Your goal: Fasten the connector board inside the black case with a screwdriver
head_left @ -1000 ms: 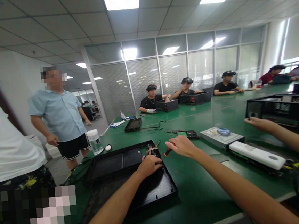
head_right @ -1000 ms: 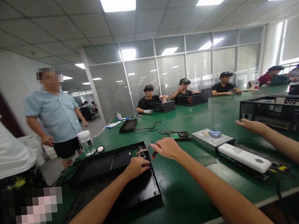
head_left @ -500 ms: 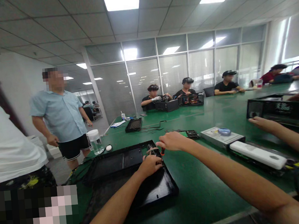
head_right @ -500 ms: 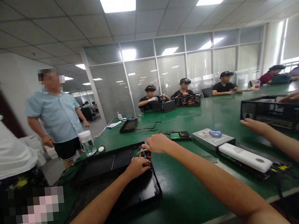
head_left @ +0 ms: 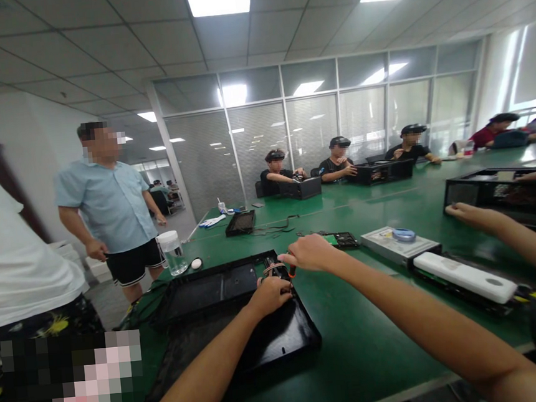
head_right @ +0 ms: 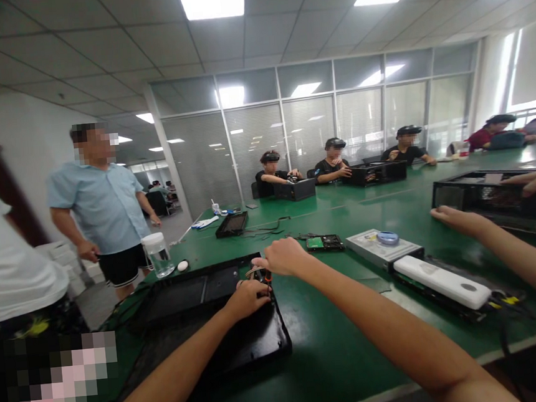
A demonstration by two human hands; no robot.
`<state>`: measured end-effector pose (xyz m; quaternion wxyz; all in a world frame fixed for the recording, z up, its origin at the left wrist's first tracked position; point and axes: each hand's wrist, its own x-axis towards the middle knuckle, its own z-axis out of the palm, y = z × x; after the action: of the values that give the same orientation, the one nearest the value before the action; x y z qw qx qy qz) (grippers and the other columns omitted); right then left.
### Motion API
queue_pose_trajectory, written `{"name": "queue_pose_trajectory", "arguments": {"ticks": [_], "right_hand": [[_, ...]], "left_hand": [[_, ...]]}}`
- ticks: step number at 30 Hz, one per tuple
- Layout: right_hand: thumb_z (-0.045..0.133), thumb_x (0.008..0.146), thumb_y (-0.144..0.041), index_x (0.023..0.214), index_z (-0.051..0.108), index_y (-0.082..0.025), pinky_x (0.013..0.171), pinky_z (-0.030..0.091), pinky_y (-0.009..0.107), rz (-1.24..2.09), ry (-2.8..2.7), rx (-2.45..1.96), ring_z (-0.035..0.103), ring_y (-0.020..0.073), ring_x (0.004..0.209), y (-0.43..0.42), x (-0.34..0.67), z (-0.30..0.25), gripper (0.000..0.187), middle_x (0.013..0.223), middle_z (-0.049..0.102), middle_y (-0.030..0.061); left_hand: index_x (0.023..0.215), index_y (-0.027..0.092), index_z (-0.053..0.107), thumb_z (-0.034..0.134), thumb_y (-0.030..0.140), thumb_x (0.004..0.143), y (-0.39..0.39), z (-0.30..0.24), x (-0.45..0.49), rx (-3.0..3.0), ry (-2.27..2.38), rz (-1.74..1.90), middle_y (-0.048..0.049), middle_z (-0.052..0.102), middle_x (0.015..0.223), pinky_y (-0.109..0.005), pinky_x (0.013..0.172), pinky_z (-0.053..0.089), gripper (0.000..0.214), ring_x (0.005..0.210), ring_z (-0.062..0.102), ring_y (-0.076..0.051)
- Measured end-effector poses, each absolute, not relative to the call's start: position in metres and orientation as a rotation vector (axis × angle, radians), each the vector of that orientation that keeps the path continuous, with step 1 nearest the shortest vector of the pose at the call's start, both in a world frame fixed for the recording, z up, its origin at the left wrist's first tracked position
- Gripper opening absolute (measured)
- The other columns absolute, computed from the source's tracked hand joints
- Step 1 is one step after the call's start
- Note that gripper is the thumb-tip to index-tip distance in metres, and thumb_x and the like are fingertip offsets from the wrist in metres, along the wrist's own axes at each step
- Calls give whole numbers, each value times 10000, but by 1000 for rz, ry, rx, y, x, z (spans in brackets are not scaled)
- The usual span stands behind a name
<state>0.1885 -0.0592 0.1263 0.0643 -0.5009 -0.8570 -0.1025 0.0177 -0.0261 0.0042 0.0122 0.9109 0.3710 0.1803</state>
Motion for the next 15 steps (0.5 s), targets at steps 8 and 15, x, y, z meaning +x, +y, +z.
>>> {"name": "queue_pose_trajectory", "arguments": {"ticks": [8,15], "right_hand": [[188,856,-555,898,606,-132,697,378,333,-334,-2555,-1551,587,277,854,-57,193,125,596,887,643,162],[299,816,-571,712,609,-138,666,378,317,-235,-2399,-1463,585,258,786,-46,198,108,543,772,638,155]], "left_hand": [[892,204,622,594,227,751,-24,3,19,2861,1181,563,3,649,822,-232,706,370,145,805,566,-151],[860,200,625,580,227,756,-26,5,19,2871,1161,577,0,647,810,-237,713,374,117,797,561,-153]]}}
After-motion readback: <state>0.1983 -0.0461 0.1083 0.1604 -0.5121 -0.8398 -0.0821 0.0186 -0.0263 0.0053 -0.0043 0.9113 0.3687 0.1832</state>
